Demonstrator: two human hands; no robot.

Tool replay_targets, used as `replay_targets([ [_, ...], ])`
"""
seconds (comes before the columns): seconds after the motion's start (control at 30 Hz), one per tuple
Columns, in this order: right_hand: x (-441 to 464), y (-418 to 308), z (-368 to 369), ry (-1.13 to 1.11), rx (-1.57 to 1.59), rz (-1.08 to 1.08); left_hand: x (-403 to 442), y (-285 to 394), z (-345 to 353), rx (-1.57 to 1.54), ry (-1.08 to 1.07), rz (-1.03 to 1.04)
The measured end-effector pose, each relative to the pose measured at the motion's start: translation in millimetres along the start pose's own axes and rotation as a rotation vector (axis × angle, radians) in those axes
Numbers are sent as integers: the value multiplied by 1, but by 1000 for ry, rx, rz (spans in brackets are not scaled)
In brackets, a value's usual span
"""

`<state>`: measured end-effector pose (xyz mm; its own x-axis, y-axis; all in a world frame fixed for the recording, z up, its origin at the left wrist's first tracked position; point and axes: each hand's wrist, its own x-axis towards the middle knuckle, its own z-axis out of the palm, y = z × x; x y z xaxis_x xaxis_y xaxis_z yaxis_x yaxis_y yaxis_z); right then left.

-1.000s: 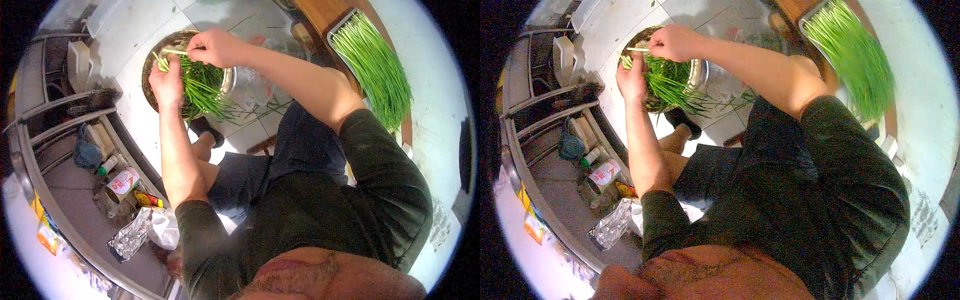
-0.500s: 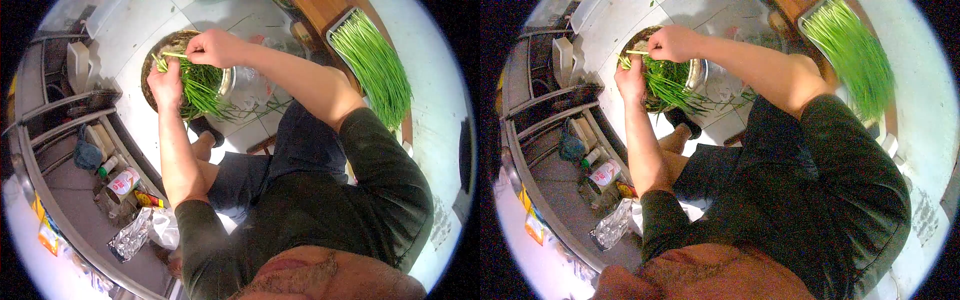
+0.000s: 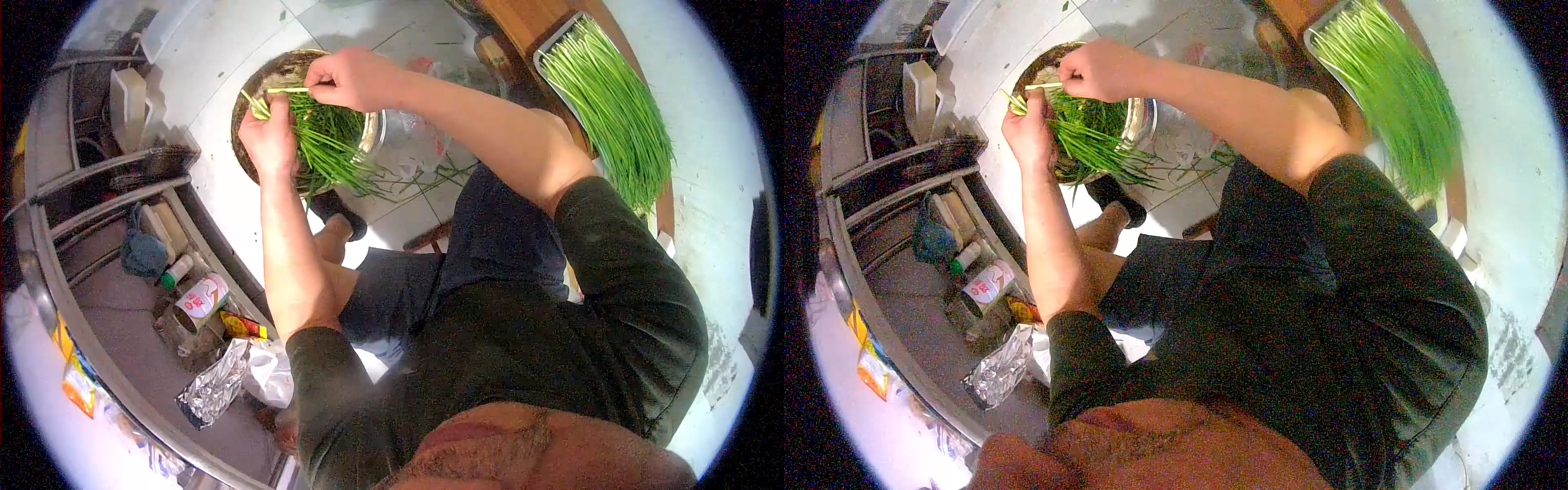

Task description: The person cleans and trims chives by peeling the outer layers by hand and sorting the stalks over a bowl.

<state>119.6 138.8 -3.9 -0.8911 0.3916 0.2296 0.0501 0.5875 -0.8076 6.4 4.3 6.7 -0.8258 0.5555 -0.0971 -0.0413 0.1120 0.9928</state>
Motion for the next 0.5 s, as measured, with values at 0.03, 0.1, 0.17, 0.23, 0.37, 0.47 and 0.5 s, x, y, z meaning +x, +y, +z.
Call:
replay_targets([
  [0.03, 0, 0, 0, -10, -4, -4, 1, -1, -1, -8, -6, 1],
  [0.1, 0, 1, 0, -29, -14, -14, 3, -5, -3, 6, -14, 12],
  [0.17, -1, 0, -1, -38, -9, -9, 4, -5, -3, 22, -18, 16],
  [0.23, -1, -2, -4, -59, -7, -4, 4, -5, -4, 41, -14, 12],
  [0.37, 1, -3, -6, -100, 3, 3, 6, -6, -7, 63, -17, 4],
  [0.47, 2, 0, -5, -117, 16, -22, 7, -8, -8, 14, -21, 5],
  [0.5, 2, 0, -5, -121, 20, -35, 6, -5, -7, 4, -23, -5],
])
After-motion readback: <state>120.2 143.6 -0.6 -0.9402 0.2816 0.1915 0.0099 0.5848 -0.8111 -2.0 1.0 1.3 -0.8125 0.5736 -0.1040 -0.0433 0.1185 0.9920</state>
